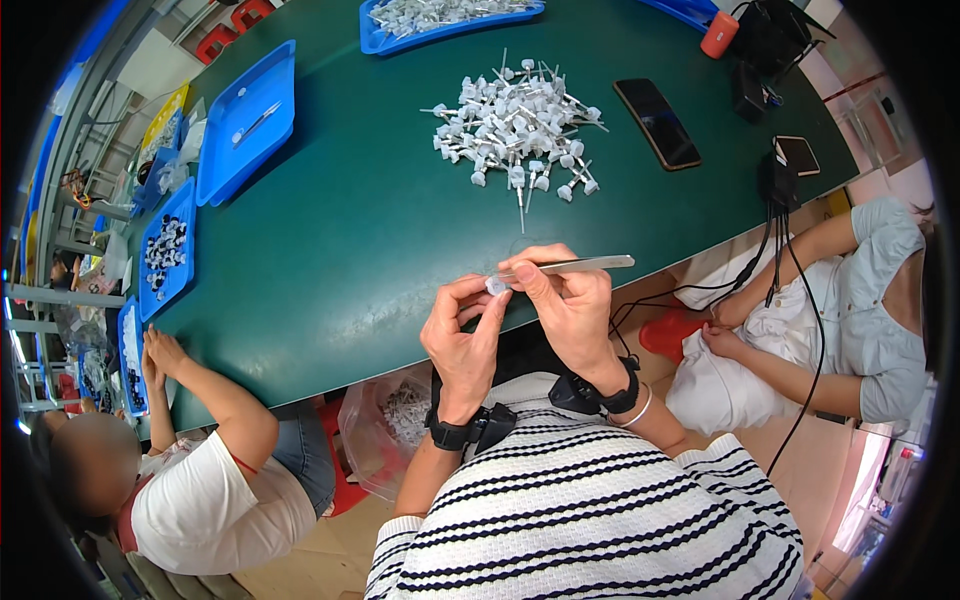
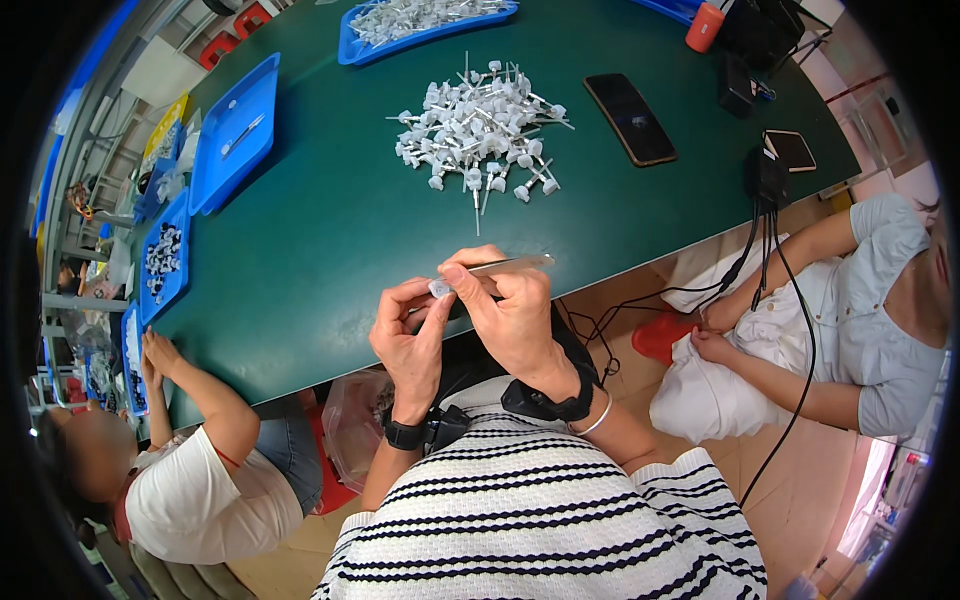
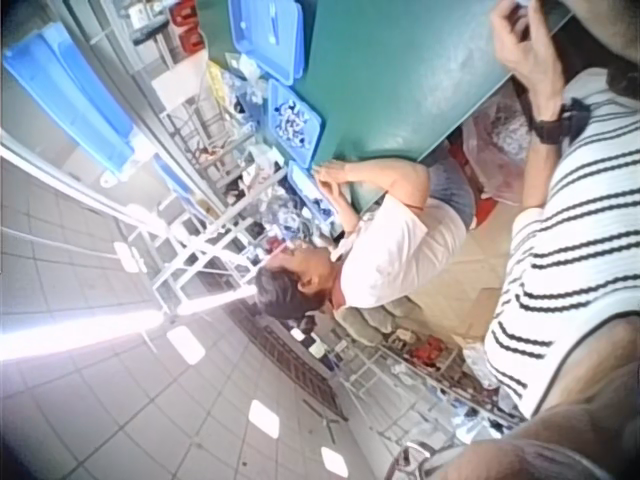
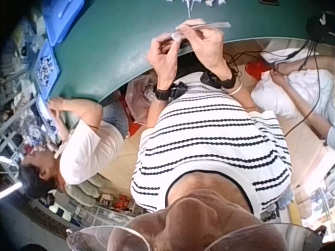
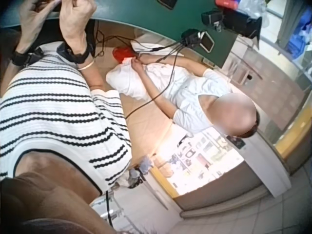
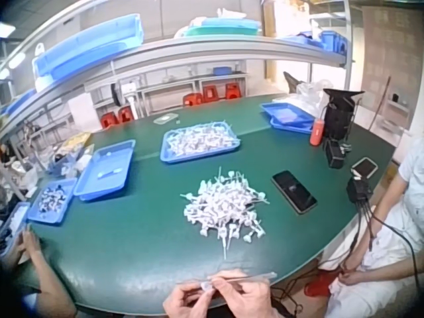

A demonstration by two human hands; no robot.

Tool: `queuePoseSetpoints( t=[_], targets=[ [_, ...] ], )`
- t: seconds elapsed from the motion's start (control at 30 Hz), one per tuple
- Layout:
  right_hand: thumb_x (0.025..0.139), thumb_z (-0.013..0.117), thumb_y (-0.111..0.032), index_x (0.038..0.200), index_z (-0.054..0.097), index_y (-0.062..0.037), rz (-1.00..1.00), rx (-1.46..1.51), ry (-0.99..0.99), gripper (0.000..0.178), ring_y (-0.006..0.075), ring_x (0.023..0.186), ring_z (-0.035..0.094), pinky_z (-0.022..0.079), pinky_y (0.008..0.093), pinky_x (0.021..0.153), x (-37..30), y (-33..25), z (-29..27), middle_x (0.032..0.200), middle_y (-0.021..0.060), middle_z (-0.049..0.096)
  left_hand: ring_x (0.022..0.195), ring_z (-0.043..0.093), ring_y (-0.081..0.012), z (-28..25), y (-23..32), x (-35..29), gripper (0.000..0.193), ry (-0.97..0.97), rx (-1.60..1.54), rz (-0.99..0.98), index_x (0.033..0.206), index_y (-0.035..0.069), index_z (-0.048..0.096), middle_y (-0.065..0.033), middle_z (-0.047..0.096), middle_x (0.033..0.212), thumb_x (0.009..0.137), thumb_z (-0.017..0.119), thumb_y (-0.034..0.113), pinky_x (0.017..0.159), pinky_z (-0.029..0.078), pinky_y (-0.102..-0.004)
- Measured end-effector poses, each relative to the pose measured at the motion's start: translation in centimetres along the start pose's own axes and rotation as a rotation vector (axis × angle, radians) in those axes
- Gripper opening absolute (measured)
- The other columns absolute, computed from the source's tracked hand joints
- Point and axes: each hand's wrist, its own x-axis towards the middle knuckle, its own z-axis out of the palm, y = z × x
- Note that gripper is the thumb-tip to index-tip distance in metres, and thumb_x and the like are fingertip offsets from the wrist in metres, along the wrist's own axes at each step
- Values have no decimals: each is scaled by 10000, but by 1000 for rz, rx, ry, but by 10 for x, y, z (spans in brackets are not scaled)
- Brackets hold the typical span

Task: The person uses tweezers to pick up small white plastic components from a pile on a green table and inserts a thin metal pin into each one. The person handles the items one at a time, repeating the insertion action continuously.

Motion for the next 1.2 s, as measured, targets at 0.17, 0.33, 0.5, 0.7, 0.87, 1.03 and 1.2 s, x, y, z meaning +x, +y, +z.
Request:
queuePoseSetpoints(
  t=[0.17,0.33,0.5,0.7,0.87,1.03,1.2],
  targets=[
    [927,678,-78,884,691,66,-39,-52,-15,151,125,612,631,474,257,530,0,1,-1,842,78,716,856,681,-139,0,0,0,232,-14,36,10,1015,-25,623,-107,680,1010,824,755,-33,754,581,-257],
    [922,679,-72,883,689,64,-54,-72,-21,142,136,618,645,478,260,533,1,2,-1,841,82,716,918,662,-128,-2,2,-2,222,-38,59,-12,1027,-23,615,-85,660,1043,845,743,-31,806,572,-247],
    [922,678,-76,876,691,60,-64,-78,-21,144,152,617,654,484,270,538,0,4,0,842,85,717,919,664,-132,-2,2,-1,225,-38,66,-8,1026,-22,614,-87,662,1037,843,744,-31,806,573,-250],
    [921,677,-78,869,692,59,-71,-101,-30,147,169,610,657,488,275,540,1,5,-1,848,91,719,910,666,-133,-2,3,-1,224,-41,85,1,1027,-23,613,-86,663,1031,843,741,-34,804,574,-250],
    [916,679,-74,871,690,56,-102,-132,-37,138,172,602,647,487,282,540,2,2,-1,837,94,715,907,663,-128,-3,1,-2,223,-46,45,-34,1035,-25,611,-88,662,1028,851,736,-34,795,570,-241],
    [916,677,-74,876,683,49,-117,-179,-47,129,173,591,622,477,290,534,2,-1,-3,812,91,703,915,656,-118,-3,-1,-4,230,-44,-119,-125,1054,-27,603,-87,661,1032,863,730,-31,815,554,-229],
    [917,673,-74,877,680,46,-113,-155,-58,127,176,575,591,465,293,525,2,-2,-5,792,82,691,891,676,-125,-3,-3,-3,208,-22,-186,-131,1019,-34,622,-106,686,1025,849,741,-34,778,567,-236]
  ],
)
